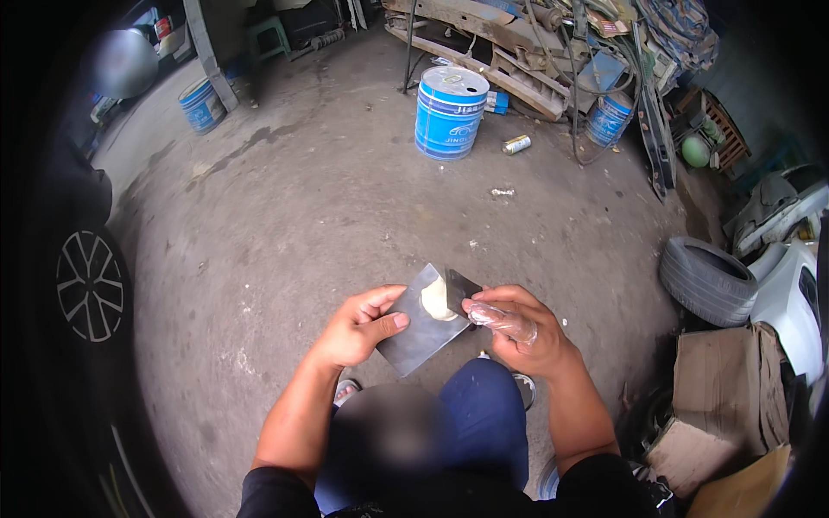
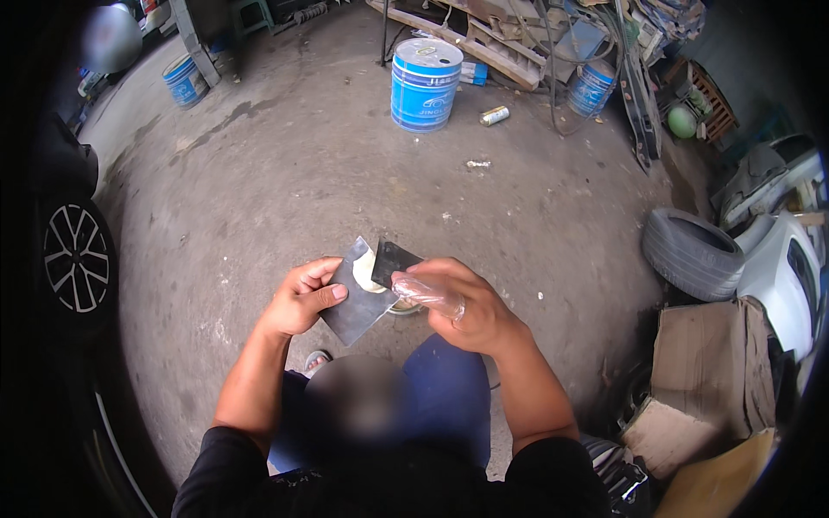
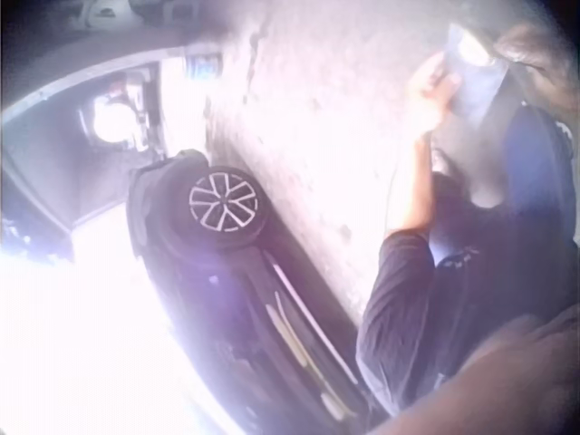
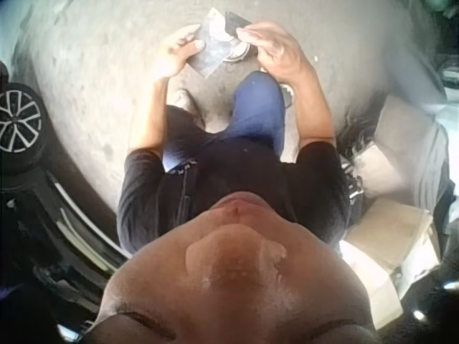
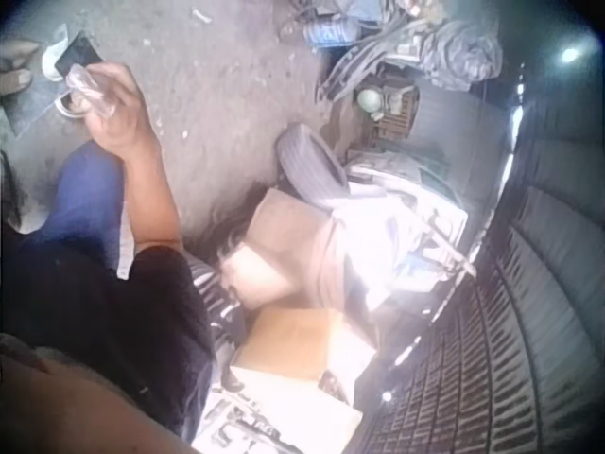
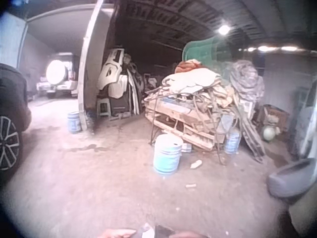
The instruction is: The person mixes a yellow filler compound on a metal plate using a scraper, then applies the filler to a damaged area on the rear quarter panel of a black car. The person smooths the filler over the repair area.
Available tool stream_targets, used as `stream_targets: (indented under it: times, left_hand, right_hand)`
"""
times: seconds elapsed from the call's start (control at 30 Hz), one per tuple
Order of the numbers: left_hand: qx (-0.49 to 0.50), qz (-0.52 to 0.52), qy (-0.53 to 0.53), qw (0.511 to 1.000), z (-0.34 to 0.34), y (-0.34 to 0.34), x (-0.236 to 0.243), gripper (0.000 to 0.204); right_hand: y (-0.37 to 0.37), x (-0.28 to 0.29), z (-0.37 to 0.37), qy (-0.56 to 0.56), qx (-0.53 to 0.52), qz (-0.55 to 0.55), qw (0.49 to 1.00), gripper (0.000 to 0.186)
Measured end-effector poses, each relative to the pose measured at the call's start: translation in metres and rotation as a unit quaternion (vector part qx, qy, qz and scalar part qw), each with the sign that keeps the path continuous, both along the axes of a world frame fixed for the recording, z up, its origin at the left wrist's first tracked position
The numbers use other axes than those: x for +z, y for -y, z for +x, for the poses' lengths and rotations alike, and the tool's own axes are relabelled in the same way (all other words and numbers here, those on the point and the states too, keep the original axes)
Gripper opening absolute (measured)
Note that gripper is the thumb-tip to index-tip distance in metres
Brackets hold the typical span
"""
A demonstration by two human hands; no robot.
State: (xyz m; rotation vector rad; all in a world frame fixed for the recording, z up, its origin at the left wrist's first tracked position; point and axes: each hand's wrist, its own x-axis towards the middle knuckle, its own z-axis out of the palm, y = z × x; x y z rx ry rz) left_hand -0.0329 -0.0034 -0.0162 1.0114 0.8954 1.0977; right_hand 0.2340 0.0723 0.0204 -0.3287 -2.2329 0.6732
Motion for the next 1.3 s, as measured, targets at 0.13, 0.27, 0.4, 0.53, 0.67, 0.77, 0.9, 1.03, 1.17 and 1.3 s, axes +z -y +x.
stream_targets:
  times: [0.13, 0.27, 0.4, 0.53, 0.67, 0.77, 0.9, 1.03, 1.17, 1.3]
  left_hand:
    - [0.026, 0.025, 0.088, 0.995, 0.003, 0.000, -0.003, 0.039]
    - [0.144, 0.025, 0.167, 0.975, 0.019, -0.008, -0.001, 0.039]
    - [0.266, -0.058, 0.244, 0.931, 0.049, -0.007, -0.007, 0.032]
    - [0.325, -0.061, 0.270, 0.904, 0.080, -0.003, -0.016, 0.028]
    - [0.342, -0.018, 0.262, 0.902, 0.069, -0.005, -0.024, 0.027]
    - [0.352, 0.002, 0.253, 0.901, 0.061, -0.007, -0.020, 0.026]
    - [0.367, 0.025, 0.240, 0.898, 0.063, -0.007, -0.020, 0.029]
    - [0.337, 0.049, 0.253, 0.905, 0.052, -0.009, -0.014, 0.031]
    - [0.283, -0.011, 0.247, 0.927, 0.039, -0.011, -0.003, 0.030]
    - [0.221, -0.109, 0.280, 0.928, 0.042, -0.009, 0.003, 0.028]
  right_hand:
    - [-0.001, -0.011, 0.013, 0.121, -0.024, -0.029, 0.992, 0.065]
    - [0.005, -0.041, 0.017, -0.180, -0.075, -0.393, 0.899, 0.063]
    - [0.013, -0.034, -0.008, -0.335, -0.028, -0.415, 0.845, 0.065]
    - [0.034, -0.051, -0.026, -0.256, -0.057, -0.291, 0.920, 0.063]
    - [0.037, -0.068, -0.021, -0.063, -0.051, -0.121, 0.989, 0.060]
    - [0.026, -0.060, -0.020, -0.001, -0.079, -0.046, 0.996, 0.060]
    - [0.038, -0.033, -0.041, -0.146, -0.093, -0.134, 0.976, 0.058]
    - [0.017, -0.079, -0.024, -0.021, -0.088, -0.043, 0.995, 0.052]
    - [0.018, -0.070, -0.005, -0.199, -0.150, -0.369, 0.896, 0.058]
    - [0.008, -0.061, -0.002, -0.224, 0.034, -0.510, 0.830, 0.067]
